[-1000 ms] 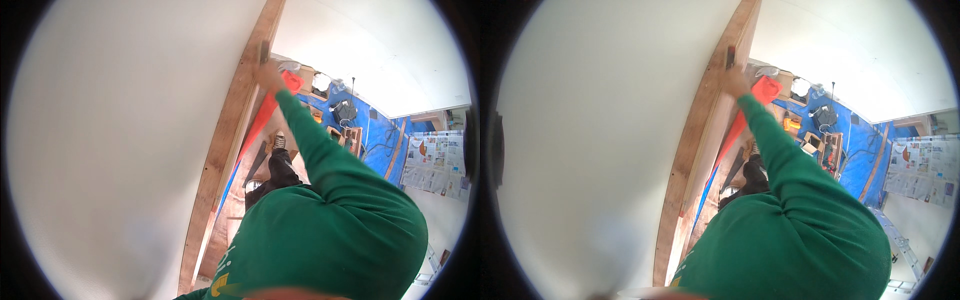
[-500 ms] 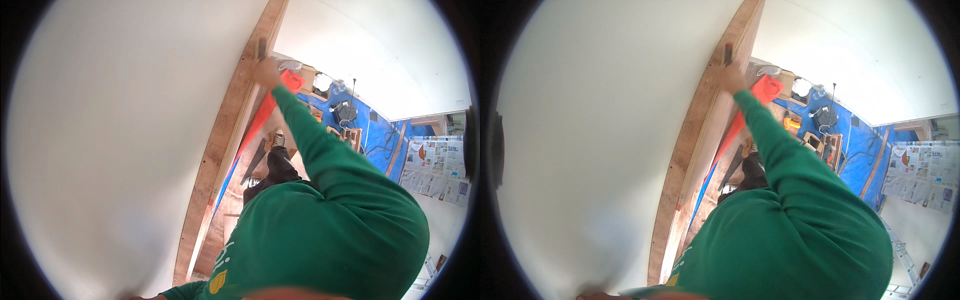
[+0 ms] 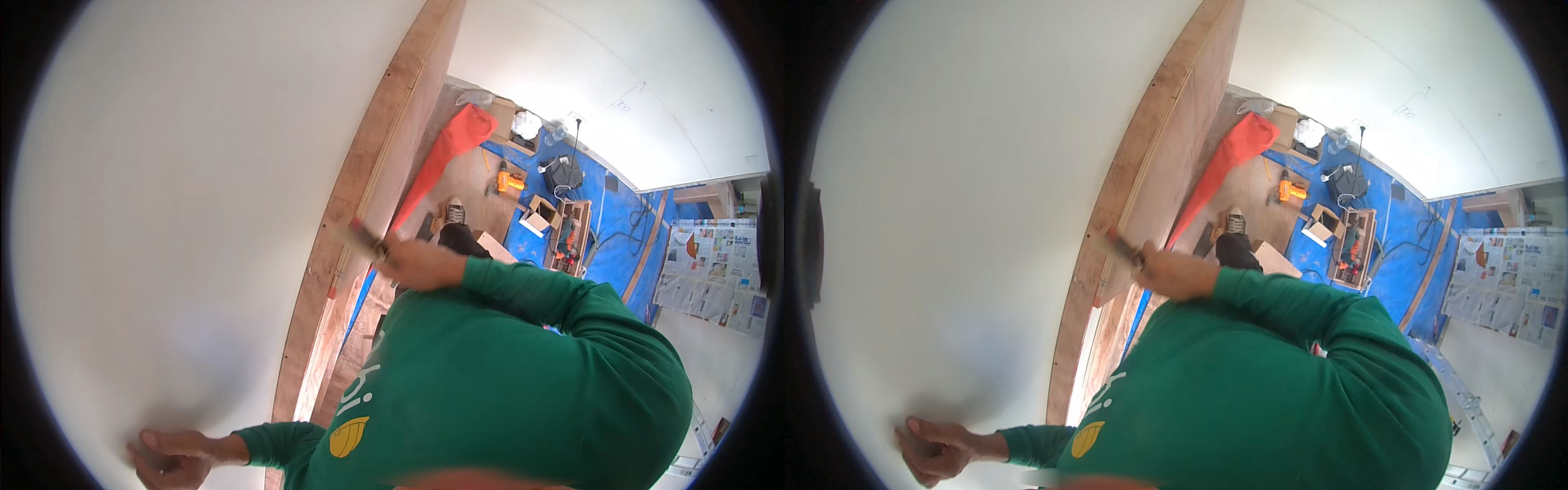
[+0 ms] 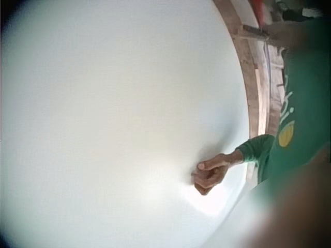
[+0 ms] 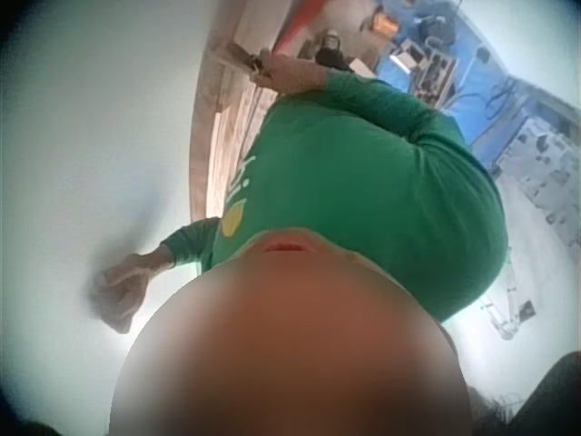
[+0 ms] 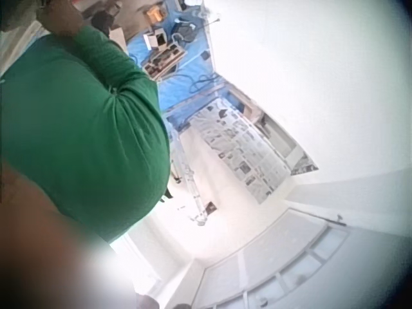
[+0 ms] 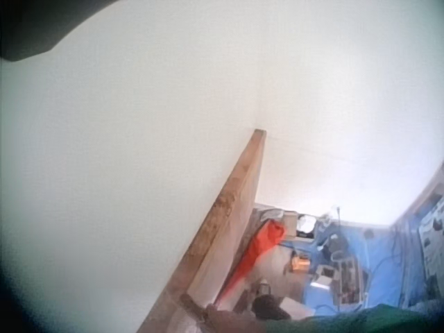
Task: The person installs a large curved wooden panel onto a wall using a cordless drill. They position the panel, align it with existing wooden supports, and drive screws into the panel to secure it in place.
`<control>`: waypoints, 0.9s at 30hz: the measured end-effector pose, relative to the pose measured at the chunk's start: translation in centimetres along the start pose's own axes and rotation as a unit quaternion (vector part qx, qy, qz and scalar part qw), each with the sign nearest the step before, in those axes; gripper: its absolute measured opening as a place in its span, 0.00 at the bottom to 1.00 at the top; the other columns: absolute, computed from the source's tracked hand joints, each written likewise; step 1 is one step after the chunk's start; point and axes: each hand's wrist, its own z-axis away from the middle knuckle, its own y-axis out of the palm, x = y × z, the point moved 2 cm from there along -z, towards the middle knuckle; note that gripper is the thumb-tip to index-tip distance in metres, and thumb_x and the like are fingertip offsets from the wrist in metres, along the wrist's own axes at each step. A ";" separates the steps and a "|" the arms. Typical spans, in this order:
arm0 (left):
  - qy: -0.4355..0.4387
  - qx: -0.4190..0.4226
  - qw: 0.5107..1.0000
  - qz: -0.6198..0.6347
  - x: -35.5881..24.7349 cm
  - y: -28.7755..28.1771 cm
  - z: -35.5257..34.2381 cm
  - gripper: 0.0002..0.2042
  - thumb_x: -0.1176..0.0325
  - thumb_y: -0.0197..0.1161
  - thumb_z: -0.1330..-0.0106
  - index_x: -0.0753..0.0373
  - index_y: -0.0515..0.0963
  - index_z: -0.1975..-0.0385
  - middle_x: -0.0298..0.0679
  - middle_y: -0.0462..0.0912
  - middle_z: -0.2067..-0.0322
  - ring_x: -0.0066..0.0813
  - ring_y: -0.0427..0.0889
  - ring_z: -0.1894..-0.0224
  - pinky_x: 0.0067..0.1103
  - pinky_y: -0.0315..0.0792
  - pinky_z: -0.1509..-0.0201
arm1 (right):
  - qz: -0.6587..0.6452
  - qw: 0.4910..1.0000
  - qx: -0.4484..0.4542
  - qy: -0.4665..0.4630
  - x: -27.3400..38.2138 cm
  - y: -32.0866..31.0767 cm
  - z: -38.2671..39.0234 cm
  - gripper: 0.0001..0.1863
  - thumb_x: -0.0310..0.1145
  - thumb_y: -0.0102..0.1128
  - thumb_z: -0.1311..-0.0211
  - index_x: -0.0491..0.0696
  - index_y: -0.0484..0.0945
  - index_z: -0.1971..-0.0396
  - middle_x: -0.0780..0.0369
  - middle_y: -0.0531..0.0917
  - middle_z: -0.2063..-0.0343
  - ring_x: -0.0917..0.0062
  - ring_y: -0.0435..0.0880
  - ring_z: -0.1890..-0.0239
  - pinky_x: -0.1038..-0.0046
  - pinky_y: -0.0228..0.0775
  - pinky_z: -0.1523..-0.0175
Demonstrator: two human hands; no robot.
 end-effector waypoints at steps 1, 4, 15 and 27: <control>-0.017 -0.011 0.999 -0.027 -1.0 -0.4 0.6 0.20 0.50 0.61 0.20 0.64 0.81 0.56 0.37 0.78 0.61 0.32 0.76 0.60 0.30 0.69 0.57 | -0.027 0.999 -0.043 0.014 -1.6 -1.1 0.3 0.32 0.52 0.56 0.23 0.35 0.68 0.40 0.41 0.86 0.60 0.46 0.88 0.54 0.50 0.77 0.49; -0.055 0.009 0.995 0.078 -8.3 0.9 4.5 0.19 0.58 0.49 0.13 0.65 0.77 0.66 0.42 0.82 0.62 0.39 0.83 0.61 0.30 0.78 0.58 | -0.185 0.963 -0.181 0.081 -7.1 -3.8 1.2 0.30 0.49 0.55 0.23 0.37 0.69 0.37 0.57 0.85 0.66 0.68 0.87 0.67 0.61 0.80 0.61; 0.099 0.497 0.725 0.465 -46.0 17.8 16.6 0.36 0.53 0.61 0.22 0.66 0.61 0.22 0.52 0.63 0.22 0.57 0.58 0.20 0.45 0.57 0.18 | -0.551 0.729 -0.386 0.129 -26.4 -8.8 12.6 0.18 0.51 0.59 0.22 0.50 0.78 0.57 0.67 0.78 0.73 0.80 0.79 0.78 0.75 0.69 0.76; 0.137 0.504 0.739 0.425 -68.3 31.5 10.7 0.38 0.50 0.58 0.22 0.69 0.58 0.21 0.53 0.59 0.20 0.55 0.56 0.18 0.46 0.55 0.16 | -0.584 0.616 -0.478 0.226 -42.1 -15.2 19.8 0.19 0.54 0.59 0.21 0.53 0.74 0.62 0.66 0.76 0.78 0.76 0.78 0.82 0.73 0.68 0.78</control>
